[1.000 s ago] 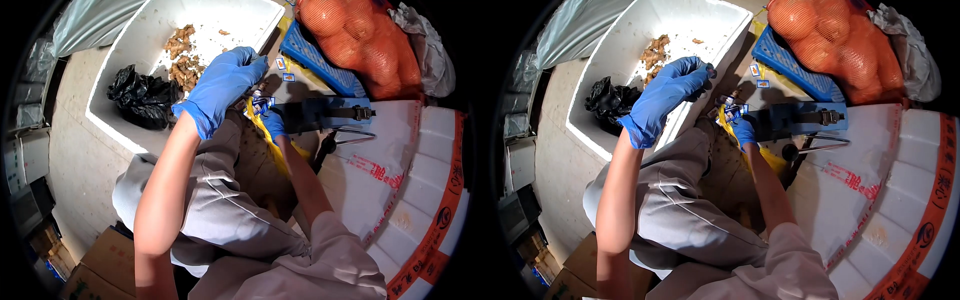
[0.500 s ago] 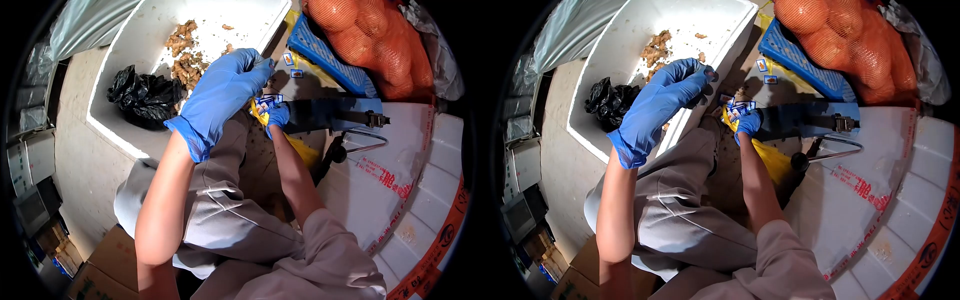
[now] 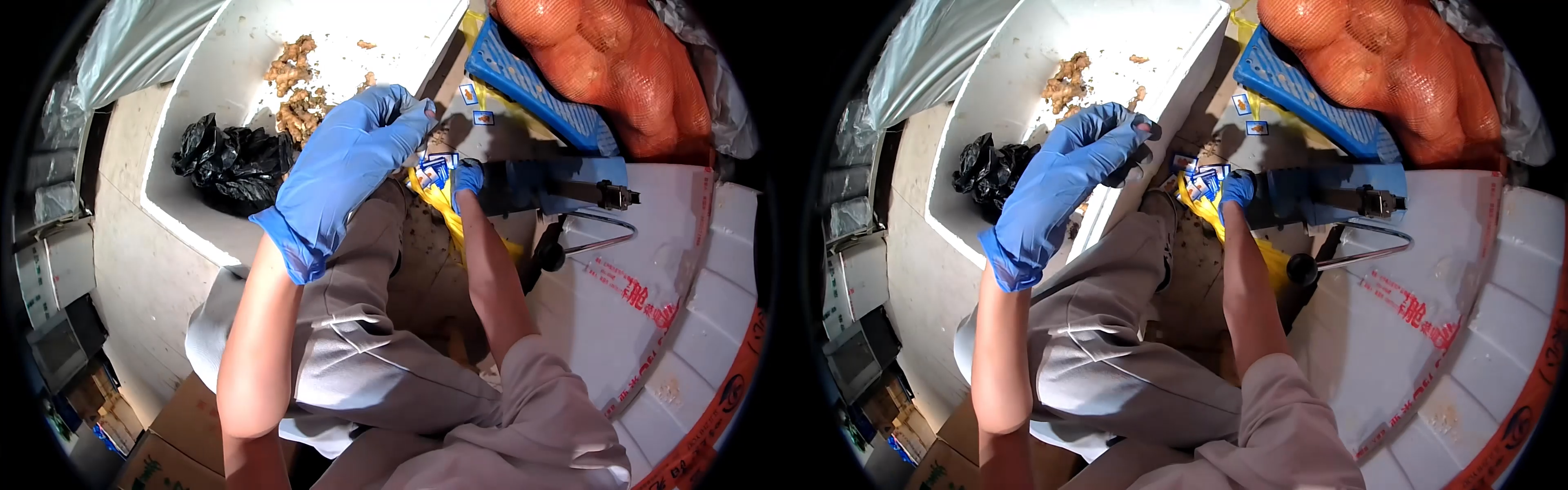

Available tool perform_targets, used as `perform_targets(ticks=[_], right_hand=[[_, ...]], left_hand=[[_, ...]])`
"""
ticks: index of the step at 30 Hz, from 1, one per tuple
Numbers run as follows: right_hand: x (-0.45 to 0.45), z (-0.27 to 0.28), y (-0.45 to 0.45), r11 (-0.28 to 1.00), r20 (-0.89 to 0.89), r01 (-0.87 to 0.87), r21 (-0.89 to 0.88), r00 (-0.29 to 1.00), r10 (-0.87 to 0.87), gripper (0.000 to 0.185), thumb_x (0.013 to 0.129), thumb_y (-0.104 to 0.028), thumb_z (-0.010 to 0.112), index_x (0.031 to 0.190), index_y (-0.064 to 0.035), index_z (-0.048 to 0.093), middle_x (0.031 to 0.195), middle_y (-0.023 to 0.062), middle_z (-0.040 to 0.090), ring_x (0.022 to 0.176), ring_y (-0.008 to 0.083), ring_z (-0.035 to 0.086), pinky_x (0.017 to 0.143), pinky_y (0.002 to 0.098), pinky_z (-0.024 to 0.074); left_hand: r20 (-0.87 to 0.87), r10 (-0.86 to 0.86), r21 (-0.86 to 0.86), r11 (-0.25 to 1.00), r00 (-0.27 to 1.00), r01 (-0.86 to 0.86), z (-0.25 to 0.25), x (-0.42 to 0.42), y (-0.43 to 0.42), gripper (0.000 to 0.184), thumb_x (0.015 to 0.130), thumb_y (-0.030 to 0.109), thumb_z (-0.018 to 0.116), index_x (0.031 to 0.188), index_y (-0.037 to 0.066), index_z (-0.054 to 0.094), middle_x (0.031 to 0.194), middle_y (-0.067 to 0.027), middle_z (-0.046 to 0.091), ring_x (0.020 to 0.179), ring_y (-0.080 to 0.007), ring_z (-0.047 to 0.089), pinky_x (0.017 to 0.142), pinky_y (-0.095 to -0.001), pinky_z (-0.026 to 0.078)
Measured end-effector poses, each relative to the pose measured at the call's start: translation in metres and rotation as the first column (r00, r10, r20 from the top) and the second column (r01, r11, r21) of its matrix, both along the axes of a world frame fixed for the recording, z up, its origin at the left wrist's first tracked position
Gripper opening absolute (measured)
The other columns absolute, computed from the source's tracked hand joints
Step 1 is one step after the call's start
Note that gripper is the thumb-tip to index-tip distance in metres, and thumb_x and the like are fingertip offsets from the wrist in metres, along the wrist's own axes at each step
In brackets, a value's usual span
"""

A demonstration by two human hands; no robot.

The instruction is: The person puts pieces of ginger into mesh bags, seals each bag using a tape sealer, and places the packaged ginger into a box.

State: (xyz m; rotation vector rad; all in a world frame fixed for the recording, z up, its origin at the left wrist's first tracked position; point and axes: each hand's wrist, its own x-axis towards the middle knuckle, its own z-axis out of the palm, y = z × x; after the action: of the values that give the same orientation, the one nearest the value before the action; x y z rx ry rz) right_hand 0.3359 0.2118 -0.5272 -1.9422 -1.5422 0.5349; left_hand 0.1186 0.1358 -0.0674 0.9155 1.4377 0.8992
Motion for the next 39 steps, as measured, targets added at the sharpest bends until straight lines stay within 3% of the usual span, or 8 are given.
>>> perform_targets(ticks=[6,10,16,18,20,28,32,39], right_hand=[[0.008,-0.023,0.017,0.879,0.376,-0.166,-0.447,0.856,0.353,0.017,0.068,-0.019,0.049,0.066,-0.0083,0.062,0.071,0.0137,0.06,0.064,0.0248,0.059,0.056,0.0334,0.0444],[-0.013,0.065,0.0,0.999,-0.244,0.036,-0.012,0.969,-0.037,0.014,0.068,-0.015,0.052,0.062,-0.0041,0.057,0.065,0.0139,0.058,0.06,0.0255,0.056,0.057,0.0334,0.0428],[-0.036,0.158,-0.034,0.978,-0.39,0.055,0.203,0.92,0.029,0.016,0.078,-0.008,0.05,0.09,0.0015,0.052,0.084,0.0122,0.056,0.072,0.0177,0.052,0.068,0.0274,0.0416],[-0.047,0.203,-0.052,0.894,-0.026,-0.022,0.447,0.999,0.037,0.018,0.081,-0.009,0.048,0.096,0.0016,0.049,0.089,0.0116,0.054,0.08,0.0163,0.05,0.074,0.0262,0.0398],[-0.065,0.265,-0.071,0.949,-0.651,0.119,0.294,0.751,0.108,0.021,0.083,-0.01,0.046,0.101,0.0018,0.046,0.092,0.01,0.052,0.085,0.0159,0.047,0.079,0.0265,0.0378],[-0.081,0.419,-0.133,0.8,-0.667,-0.46,0.386,0.459,0.586,0.01,0.074,-0.002,0.052,0.084,-0.0011,0.055,0.078,0.0099,0.055,0.069,0.0244,0.052,0.065,0.0297,0.0412],[-0.066,0.398,-0.157,0.516,-0.135,-0.545,0.661,0.59,0.796,0.015,0.069,0.004,0.059,0.081,-0.0024,0.052,0.08,0.0096,0.056,0.07,0.026,0.052,0.064,0.0324,0.0415],[-0.012,0.363,-0.196,0.782,-0.53,-0.579,-0.229,0.748,0.399,0.019,0.074,-0.006,0.055,0.094,-0.0058,0.053,0.085,0.0096,0.055,0.075,0.0265,0.051,0.068,0.0332,0.0403]], left_hand=[[0.047,0.083,-0.028,0.996,0.995,-0.082,0.003,0.003,-0.002,0.023,0.081,0.015,0.056,0.1,0.002,0.056,0.092,-0.0026,0.055,0.083,-0.0074,0.051,0.074,-0.0196,0.041],[0.028,0.045,-0.022,0.999,0.999,-0.045,0.004,0.005,-0.001,0.028,0.081,0.015,0.056,0.105,0.0,0.054,0.102,-0.0057,0.05,0.086,-0.0087,0.05,0.075,-0.0205,0.041],[0.067,0.05,0.003,0.999,0.997,-0.05,0.0,0.003,-0.001,0.026,0.081,0.021,0.056,0.098,0.001,0.057,0.094,-0.0031,0.054,0.081,-0.0074,0.051,0.071,-0.0186,0.041],[0.118,-0.015,0.011,1.0,0.993,0.014,-0.01,-0.003,-0.001,0.028,0.082,0.028,0.053,0.092,0.002,0.057,0.082,-0.0007,0.057,0.073,-0.0068,0.052,0.064,-0.0172,0.041],[0.18,-0.035,-0.063,0.997,0.983,0.047,-0.006,-0.007,-0.003,0.033,0.084,0.034,0.048,0.09,0.003,0.057,0.074,0.0,0.058,0.065,-0.0066,0.052,0.056,-0.0172,0.04],[0.814,0.105,-0.161,0.986,0.571,0.049,-0.004,-0.002,-0.009,0.025,0.087,0.013,0.042,0.101,-0.007,0.049,0.082,-0.0102,0.058,0.069,-0.0157,0.057,0.065,-0.0247,0.05],[0.734,0.101,0.047,0.979,0.672,-0.199,0.002,-0.009,-0.009,0.026,0.088,0.012,0.037,0.098,-0.008,0.05,0.065,-0.001,0.048,0.059,-0.0091,0.049,0.056,-0.0194,0.045],[0.67,0.059,0.294,0.894,0.74,-0.337,0.005,-0.017,-0.006,0.026,0.088,0.015,0.038,0.095,-0.006,0.052,0.064,-0.0016,0.048,0.059,-0.0102,0.046,0.06,-0.0201,0.04]])
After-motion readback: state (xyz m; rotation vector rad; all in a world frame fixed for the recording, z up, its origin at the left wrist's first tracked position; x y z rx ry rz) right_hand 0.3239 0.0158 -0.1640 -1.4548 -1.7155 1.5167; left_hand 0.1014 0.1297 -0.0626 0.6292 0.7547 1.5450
